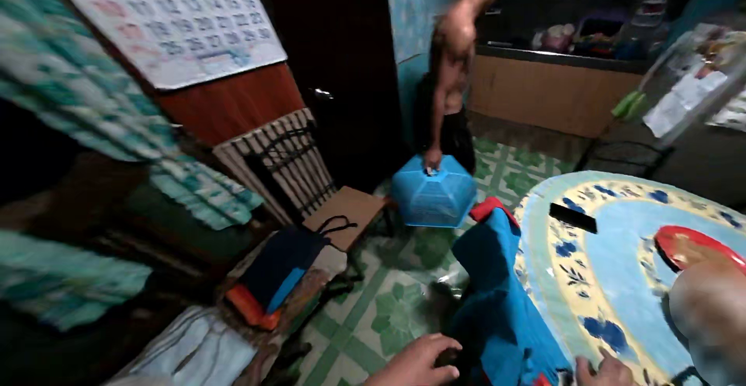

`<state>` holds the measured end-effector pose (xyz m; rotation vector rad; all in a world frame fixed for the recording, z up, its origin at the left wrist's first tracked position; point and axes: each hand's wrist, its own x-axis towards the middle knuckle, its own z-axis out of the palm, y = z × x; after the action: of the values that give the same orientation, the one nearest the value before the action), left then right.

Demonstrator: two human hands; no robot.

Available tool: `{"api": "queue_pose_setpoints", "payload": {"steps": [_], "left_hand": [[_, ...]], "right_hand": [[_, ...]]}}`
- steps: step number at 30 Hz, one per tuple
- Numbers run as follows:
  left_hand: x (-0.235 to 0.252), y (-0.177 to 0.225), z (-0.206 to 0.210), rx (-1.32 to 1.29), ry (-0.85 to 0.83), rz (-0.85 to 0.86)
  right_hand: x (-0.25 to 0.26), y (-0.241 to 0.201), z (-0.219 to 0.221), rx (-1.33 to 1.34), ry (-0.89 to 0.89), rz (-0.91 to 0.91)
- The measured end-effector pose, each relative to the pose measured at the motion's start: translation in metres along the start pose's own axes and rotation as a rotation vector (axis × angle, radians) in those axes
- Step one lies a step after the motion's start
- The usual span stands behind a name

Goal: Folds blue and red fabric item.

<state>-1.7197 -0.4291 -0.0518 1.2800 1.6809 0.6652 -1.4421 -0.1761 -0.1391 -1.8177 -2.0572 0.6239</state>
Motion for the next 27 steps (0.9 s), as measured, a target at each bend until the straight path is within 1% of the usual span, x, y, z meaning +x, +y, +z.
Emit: {"api": "queue_pose_setpoints", "payload": {"steps": [1, 3, 4, 6, 8, 10, 11, 12, 13, 14, 15, 17, 18, 19, 20, 22, 24, 25, 26, 27], "left_hand": [[-0.005, -0.004, 0.0, -0.021, 0.02, -0.011], [-0.013, -0.011, 0.001, -0.045, 0.063, -0.027], [-0.016, -0.012, 0.0, -0.052, 0.084, -0.037], [-0.024, -0.013, -0.003, -0.071, 0.143, -0.06], [-0.034, -0.014, -0.005, -0.118, 0.21, -0.079], [-0.045, -0.02, -0.005, -0.173, 0.275, -0.09], [-0.049, -0.023, -0.004, -0.195, 0.306, -0.094], [-0.053, -0.026, -0.004, -0.208, 0.338, -0.1], [-0.056, -0.028, -0.003, -0.214, 0.365, -0.105], [-0.058, -0.028, -0.004, -0.215, 0.382, -0.108], [-0.06, -0.026, -0.006, -0.212, 0.394, -0.106], [-0.063, -0.017, -0.013, -0.19, 0.444, -0.068], [-0.063, -0.011, -0.016, -0.171, 0.479, -0.034], [-0.063, -0.002, -0.019, -0.157, 0.518, 0.016], [-0.061, 0.01, -0.023, -0.147, 0.558, 0.094], [-0.057, 0.04, -0.03, -0.16, 0.571, 0.277], [-0.055, 0.072, -0.03, -0.179, 0.555, 0.398], [-0.056, 0.084, -0.025, -0.199, 0.582, 0.419], [-0.057, 0.091, -0.021, -0.218, 0.621, 0.451], [-0.058, 0.092, -0.016, -0.24, 0.667, 0.48]], "right_hand": [[0.002, -0.013, 0.008, 0.025, -0.127, -0.06], [0.001, -0.042, 0.023, 0.019, -0.368, -0.058], [0.001, -0.054, 0.03, -0.026, -0.443, -0.048], [0.003, -0.066, 0.043, -0.127, -0.514, -0.065], [0.008, -0.07, 0.046, -0.063, -0.486, -0.079], [0.012, -0.069, 0.044, 0.018, -0.463, -0.019], [0.017, -0.066, 0.044, 0.022, -0.492, 0.0], [0.027, -0.06, 0.045, 0.026, -0.56, -0.004], [0.039, -0.054, 0.047, 0.051, -0.642, -0.029], [0.053, -0.049, 0.046, 0.109, -0.679, -0.056], [0.062, -0.053, 0.037, 0.215, -0.633, -0.073], [0.067, -0.091, -0.001, 0.493, -0.43, -0.138], [0.06, -0.119, -0.025, 0.623, -0.358, -0.214], [0.046, -0.147, -0.046, 0.746, -0.311, -0.337], [0.027, -0.175, -0.061, 0.87, -0.307, -0.479], [-0.023, -0.22, -0.074, 1.021, -0.442, -0.8], [-0.077, -0.248, -0.069, 1.025, -0.609, -1.101], [-0.099, -0.257, -0.063, 1.028, -0.677, -1.226], [-0.113, -0.263, -0.059, 1.023, -0.706, -1.317], [-0.12, -0.265, -0.06, 0.998, -0.727, -1.363]]}}
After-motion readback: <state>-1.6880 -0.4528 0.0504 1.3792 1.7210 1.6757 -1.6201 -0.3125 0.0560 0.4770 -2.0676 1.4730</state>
